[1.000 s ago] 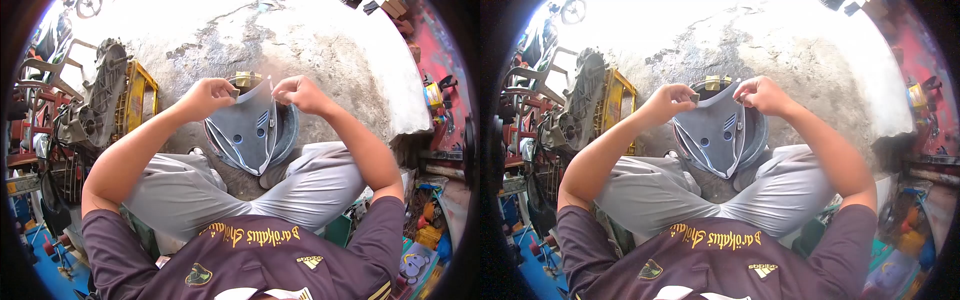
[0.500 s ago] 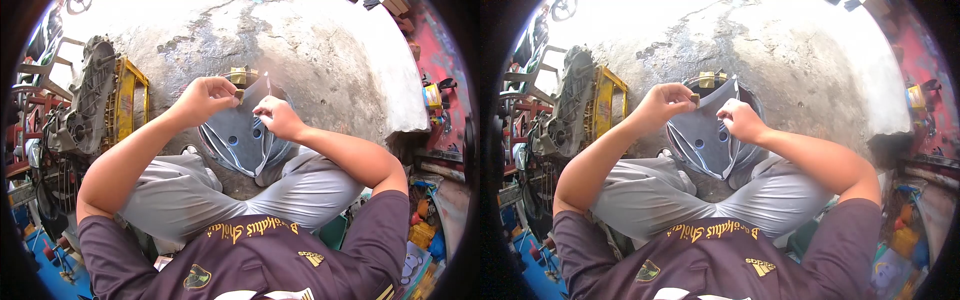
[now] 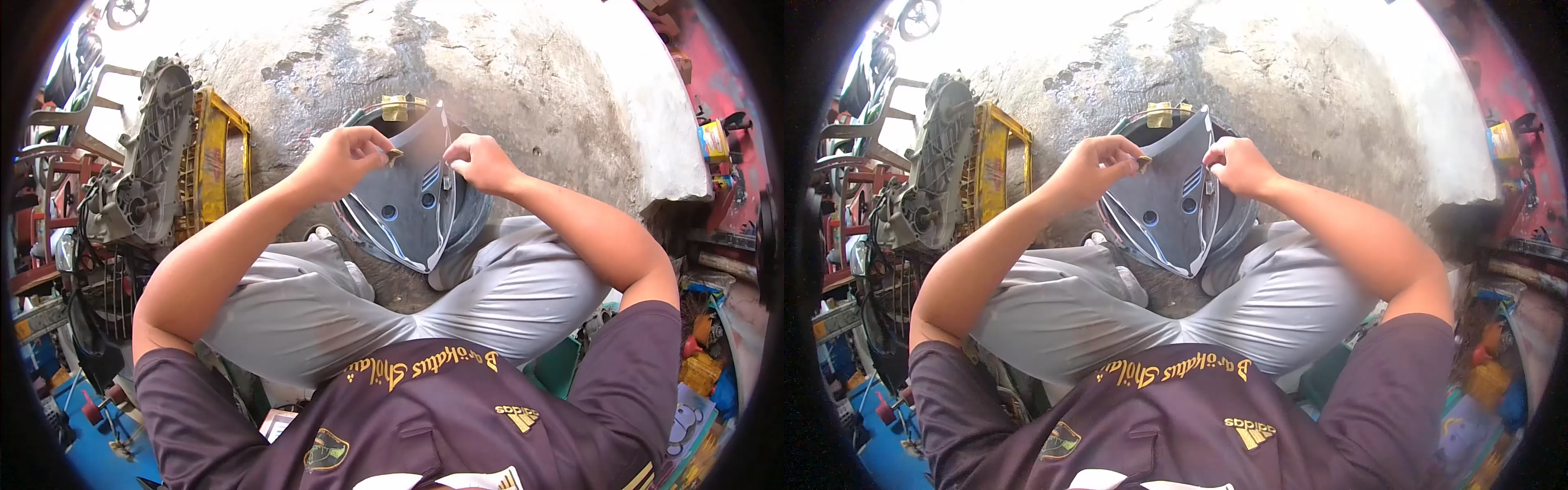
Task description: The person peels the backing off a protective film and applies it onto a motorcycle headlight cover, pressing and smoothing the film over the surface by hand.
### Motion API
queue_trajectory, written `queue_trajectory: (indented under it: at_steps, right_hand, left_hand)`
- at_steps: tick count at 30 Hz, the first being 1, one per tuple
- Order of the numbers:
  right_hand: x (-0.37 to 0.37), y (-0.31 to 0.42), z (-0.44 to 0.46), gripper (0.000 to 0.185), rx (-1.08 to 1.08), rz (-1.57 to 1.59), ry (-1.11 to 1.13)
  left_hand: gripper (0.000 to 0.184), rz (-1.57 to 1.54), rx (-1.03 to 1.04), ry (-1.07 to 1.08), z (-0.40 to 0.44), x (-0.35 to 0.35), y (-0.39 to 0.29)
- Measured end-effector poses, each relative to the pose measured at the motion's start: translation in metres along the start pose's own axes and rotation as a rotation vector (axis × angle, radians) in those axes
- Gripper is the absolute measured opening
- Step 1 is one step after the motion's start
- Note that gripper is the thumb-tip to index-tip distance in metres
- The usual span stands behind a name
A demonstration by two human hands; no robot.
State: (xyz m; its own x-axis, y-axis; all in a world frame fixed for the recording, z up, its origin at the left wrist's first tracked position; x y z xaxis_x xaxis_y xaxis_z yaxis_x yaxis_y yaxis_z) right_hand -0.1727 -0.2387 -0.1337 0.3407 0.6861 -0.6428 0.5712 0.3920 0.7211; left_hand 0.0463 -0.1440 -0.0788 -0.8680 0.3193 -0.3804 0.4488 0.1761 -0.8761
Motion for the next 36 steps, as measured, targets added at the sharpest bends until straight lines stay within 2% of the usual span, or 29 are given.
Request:
queue_trajectory:
  at_steps: [2,4,5,7,9,11,13,15,20,22,25,36]
  right_hand:
    - [-0.005,0.002,0.002,0.019,-0.039,0.033,-0.001]
    - [-0.005,0.001,0.007,0.020,0.066,0.112,0.119]
    - [-0.007,-0.001,0.014,0.020,0.061,0.109,0.122]
    - [-0.016,-0.014,0.030,0.018,0.124,0.120,0.060]
    - [-0.015,-0.024,0.033,0.019,0.136,0.137,0.048]
    - [0.001,-0.049,0.024,0.019,0.312,0.351,0.133]
    - [0.006,-0.057,0.022,0.016,0.310,0.405,0.139]
    - [0.021,-0.064,0.016,0.013,0.357,0.533,0.252]
    - [0.021,-0.062,0.018,0.013,0.332,0.474,0.253]
    - [0.019,-0.067,0.018,0.012,0.354,0.424,0.228]
    - [0.025,-0.072,0.018,0.013,0.372,0.394,0.240]
    - [0.020,-0.063,0.021,0.020,0.301,0.322,0.253]
  left_hand:
    - [0.022,0.040,0.024,0.057,0.002,0.011,0.004]
    - [0.022,0.041,-0.018,0.064,0.001,0.021,0.011]
    - [0.021,0.047,-0.058,0.087,0.000,0.027,0.016]
    - [0.021,0.052,0.011,0.084,-0.003,0.032,0.007]
    - [0.020,0.047,-0.141,0.162,-0.007,0.038,0.014]
    - [0.020,0.058,-0.140,0.171,-0.008,0.035,0.011]
    - [0.021,0.075,-0.069,0.117,-0.003,0.026,0.011]
    - [0.021,0.078,-0.036,0.102,0.002,0.021,0.017]
    - [0.022,0.105,0.067,0.096,0.009,0.022,0.019]
    - [0.022,0.101,-0.084,0.170,0.004,0.031,0.023]
    - [0.022,0.090,-0.127,0.218,-0.001,0.038,0.023]
    - [0.022,0.074,-0.113,0.187,-0.001,0.033,0.023]
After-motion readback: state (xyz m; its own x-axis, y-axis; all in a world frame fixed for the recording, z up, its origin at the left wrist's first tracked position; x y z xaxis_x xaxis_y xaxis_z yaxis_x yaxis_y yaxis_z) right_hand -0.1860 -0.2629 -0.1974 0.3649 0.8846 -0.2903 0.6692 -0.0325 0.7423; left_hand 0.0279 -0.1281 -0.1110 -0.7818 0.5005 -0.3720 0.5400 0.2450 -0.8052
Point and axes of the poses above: each hand's wrist, its own z-axis towards the middle knuckle, its own x-axis out of the palm, y = z × x, the point moved 9 cm from there along z, towards the middle knuckle, and after that the axes turned 7 degrees about y, right-handed, at the moved point
